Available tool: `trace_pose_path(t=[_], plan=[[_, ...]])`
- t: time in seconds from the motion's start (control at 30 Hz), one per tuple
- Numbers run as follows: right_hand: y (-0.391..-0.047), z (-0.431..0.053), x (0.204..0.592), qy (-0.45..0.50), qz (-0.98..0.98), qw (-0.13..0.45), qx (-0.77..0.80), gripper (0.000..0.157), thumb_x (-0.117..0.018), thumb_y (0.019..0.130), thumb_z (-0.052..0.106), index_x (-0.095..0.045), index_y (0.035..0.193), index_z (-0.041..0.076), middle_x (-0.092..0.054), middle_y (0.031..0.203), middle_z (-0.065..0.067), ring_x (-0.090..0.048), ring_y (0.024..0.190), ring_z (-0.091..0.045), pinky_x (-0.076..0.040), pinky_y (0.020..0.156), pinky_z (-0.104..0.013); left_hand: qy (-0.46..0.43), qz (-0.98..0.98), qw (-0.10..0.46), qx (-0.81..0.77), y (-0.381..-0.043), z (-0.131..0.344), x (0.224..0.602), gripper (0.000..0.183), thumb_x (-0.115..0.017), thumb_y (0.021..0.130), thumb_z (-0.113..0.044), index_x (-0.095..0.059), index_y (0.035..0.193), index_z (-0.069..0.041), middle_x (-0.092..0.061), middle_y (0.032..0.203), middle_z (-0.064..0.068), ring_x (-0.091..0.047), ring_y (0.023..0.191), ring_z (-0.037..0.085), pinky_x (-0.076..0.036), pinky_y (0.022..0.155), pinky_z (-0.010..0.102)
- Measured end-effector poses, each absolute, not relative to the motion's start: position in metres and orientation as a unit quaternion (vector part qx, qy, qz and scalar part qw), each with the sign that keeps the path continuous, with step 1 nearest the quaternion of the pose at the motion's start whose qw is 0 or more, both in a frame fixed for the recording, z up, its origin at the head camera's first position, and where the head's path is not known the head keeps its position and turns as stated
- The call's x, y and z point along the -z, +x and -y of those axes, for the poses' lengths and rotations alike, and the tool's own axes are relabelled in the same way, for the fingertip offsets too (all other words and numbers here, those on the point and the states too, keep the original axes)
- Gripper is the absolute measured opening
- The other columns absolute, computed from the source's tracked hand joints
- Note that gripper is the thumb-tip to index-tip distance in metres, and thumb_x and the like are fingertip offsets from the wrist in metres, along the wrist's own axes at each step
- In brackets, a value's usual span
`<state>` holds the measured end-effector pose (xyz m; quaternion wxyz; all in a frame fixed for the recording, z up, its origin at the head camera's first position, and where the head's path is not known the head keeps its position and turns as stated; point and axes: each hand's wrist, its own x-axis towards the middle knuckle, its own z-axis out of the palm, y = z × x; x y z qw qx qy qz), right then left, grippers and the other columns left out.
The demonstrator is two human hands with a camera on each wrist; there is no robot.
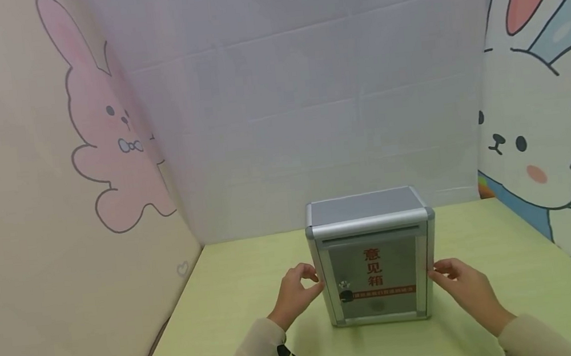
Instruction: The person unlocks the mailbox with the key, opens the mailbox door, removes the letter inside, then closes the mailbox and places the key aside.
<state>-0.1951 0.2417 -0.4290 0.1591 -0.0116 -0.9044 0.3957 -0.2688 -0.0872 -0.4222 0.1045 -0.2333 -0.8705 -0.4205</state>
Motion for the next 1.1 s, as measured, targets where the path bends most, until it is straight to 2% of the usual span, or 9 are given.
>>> trace_pose_path(t=[0.1,0.27,0.43,0.57,0.7,0.9,1.1], plan=[[-0.194,-0.233,0.432,-0.024,0.888,0.217,-0.404,0.022,-0.066,0.091,0.02,-0.064,0.096,-0.001,-0.067,0.092,-0.011,-0.052,0.074,-0.008,-0.044,0.06,-0.029,-0.235,0.871,0.115,0.416,-0.269,0.089,0.424,0.018,-0.071,0.082,-0.012,-0.061,0.095,-0.004,-0.068,0.085,0.002,-0.057,0.092,0.026,-0.044,0.082,0.044],[-0.192,-0.215,0.441,-0.022,0.85,0.33,-0.41,0.016,-0.069,0.084,0.006,-0.064,0.095,-0.004,-0.062,0.088,-0.009,-0.044,0.071,-0.001,-0.038,0.057,-0.021,-0.233,0.869,0.119,0.421,-0.268,0.091,0.424,0.016,-0.07,0.083,-0.012,-0.062,0.095,-0.004,-0.069,0.085,0.002,-0.057,0.091,0.024,-0.043,0.08,0.041],[-0.195,-0.201,0.45,0.045,0.823,0.41,-0.391,0.014,-0.067,0.075,-0.005,-0.065,0.088,-0.004,-0.06,0.078,-0.006,-0.048,0.07,-0.008,-0.035,0.062,-0.013,-0.236,0.868,0.132,0.416,-0.267,0.091,0.425,0.015,-0.07,0.082,-0.011,-0.063,0.094,-0.005,-0.069,0.084,0.002,-0.057,0.089,0.024,-0.043,0.08,0.041],[-0.2,-0.192,0.455,0.099,0.801,0.465,-0.363,0.017,-0.063,0.066,-0.01,-0.066,0.082,-0.003,-0.06,0.073,-0.007,-0.047,0.069,-0.019,-0.035,0.066,-0.017,-0.24,0.868,0.14,0.412,-0.268,0.09,0.425,0.015,-0.07,0.082,-0.011,-0.063,0.093,-0.005,-0.07,0.084,0.003,-0.057,0.088,0.024,-0.044,0.078,0.04],[-0.202,-0.184,0.457,0.118,0.798,0.468,-0.361,0.02,-0.064,0.064,-0.011,-0.067,0.082,-0.002,-0.061,0.074,-0.008,-0.048,0.071,-0.019,-0.035,0.066,-0.02,-0.235,0.869,0.136,0.414,-0.267,0.089,0.425,0.014,-0.07,0.082,-0.011,-0.064,0.093,-0.005,-0.07,0.084,0.003,-0.057,0.088,0.022,-0.044,0.078,0.039],[-0.2,-0.172,0.461,0.121,0.801,0.452,-0.373,0.02,-0.066,0.066,-0.011,-0.067,0.084,-0.003,-0.062,0.077,-0.007,-0.049,0.076,-0.011,-0.036,0.072,-0.018,-0.241,0.866,0.136,0.417,-0.267,0.087,0.425,0.015,-0.071,0.082,-0.012,-0.064,0.093,-0.005,-0.07,0.084,0.003,-0.057,0.087,0.023,-0.043,0.076,0.038],[-0.202,-0.164,0.467,0.137,0.797,0.455,-0.374,0.022,-0.068,0.063,-0.011,-0.067,0.083,-0.001,-0.062,0.075,-0.004,-0.052,0.073,-0.013,-0.037,0.072,-0.019,-0.237,0.867,0.133,0.419,-0.267,0.088,0.425,0.014,-0.071,0.082,-0.012,-0.064,0.093,-0.005,-0.07,0.084,0.002,-0.057,0.088,0.022,-0.043,0.078,0.038]])
